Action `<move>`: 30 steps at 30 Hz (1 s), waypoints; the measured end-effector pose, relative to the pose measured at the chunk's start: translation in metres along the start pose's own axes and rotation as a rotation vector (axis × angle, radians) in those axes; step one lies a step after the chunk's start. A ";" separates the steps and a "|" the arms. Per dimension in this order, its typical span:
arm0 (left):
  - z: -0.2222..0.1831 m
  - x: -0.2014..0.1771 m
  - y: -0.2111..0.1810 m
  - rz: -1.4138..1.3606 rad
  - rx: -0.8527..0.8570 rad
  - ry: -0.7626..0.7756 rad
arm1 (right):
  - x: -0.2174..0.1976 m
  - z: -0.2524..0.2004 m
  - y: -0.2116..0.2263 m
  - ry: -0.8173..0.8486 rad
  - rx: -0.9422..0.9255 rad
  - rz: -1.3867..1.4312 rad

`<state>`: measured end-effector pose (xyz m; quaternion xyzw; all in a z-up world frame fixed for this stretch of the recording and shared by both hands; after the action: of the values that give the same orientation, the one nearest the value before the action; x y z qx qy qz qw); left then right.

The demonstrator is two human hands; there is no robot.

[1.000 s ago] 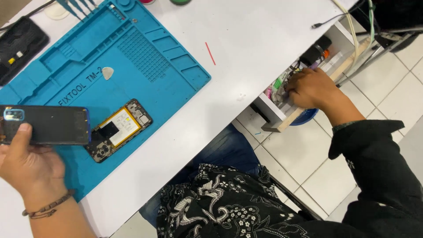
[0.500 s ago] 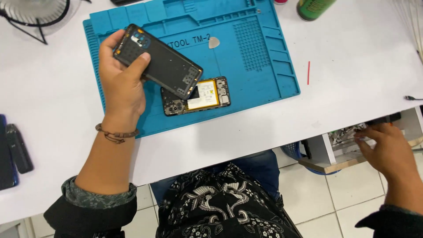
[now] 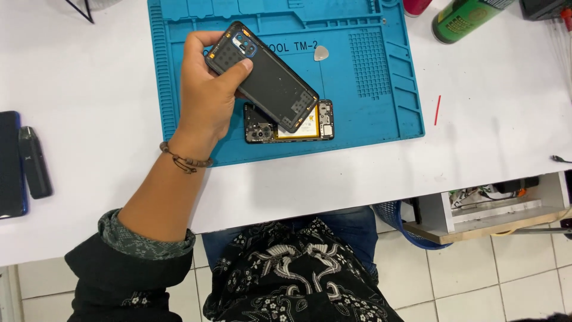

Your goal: The person cleans the back and internal components of a disassembled smartphone using a small brush. They then clean the edges of the phone's frame and reassemble the device.

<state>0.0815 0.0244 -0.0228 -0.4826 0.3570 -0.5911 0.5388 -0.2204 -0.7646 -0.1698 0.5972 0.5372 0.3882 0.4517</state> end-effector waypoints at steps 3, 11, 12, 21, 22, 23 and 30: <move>-0.002 0.002 -0.005 0.005 -0.051 0.014 | 0.084 0.023 0.037 0.139 0.036 0.342; 0.000 0.003 -0.007 -0.061 -0.030 0.050 | 0.500 0.112 0.221 0.186 -0.048 -0.293; 0.000 0.003 -0.004 -0.067 -0.006 0.060 | 0.515 0.124 0.223 0.176 -0.041 -0.336; 0.003 -0.006 -0.002 -0.021 -0.089 -0.026 | 0.560 0.158 0.248 0.084 -0.477 -0.873; 0.001 -0.004 -0.001 -0.021 -0.092 -0.028 | 0.559 0.158 0.247 0.086 -0.475 -0.874; 0.000 -0.003 0.001 -0.012 -0.117 -0.030 | 0.557 0.159 0.248 0.069 -0.493 -0.870; -0.003 0.003 -0.014 0.130 -0.040 0.062 | 0.545 0.163 0.237 0.011 -0.588 -0.796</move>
<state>0.0744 0.0231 -0.0103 -0.4507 0.4158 -0.5621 0.5550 0.0694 -0.2472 -0.0020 0.1909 0.5936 0.3238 0.7116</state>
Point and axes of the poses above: each hand's wrist, its own z-axis towards the middle knuckle, its own x-axis out of the palm, y = z × x, the point moved 5 cm from there along z, towards the middle knuckle, and after that the axes turned 14 degrees about x, right-handed, at the moved point
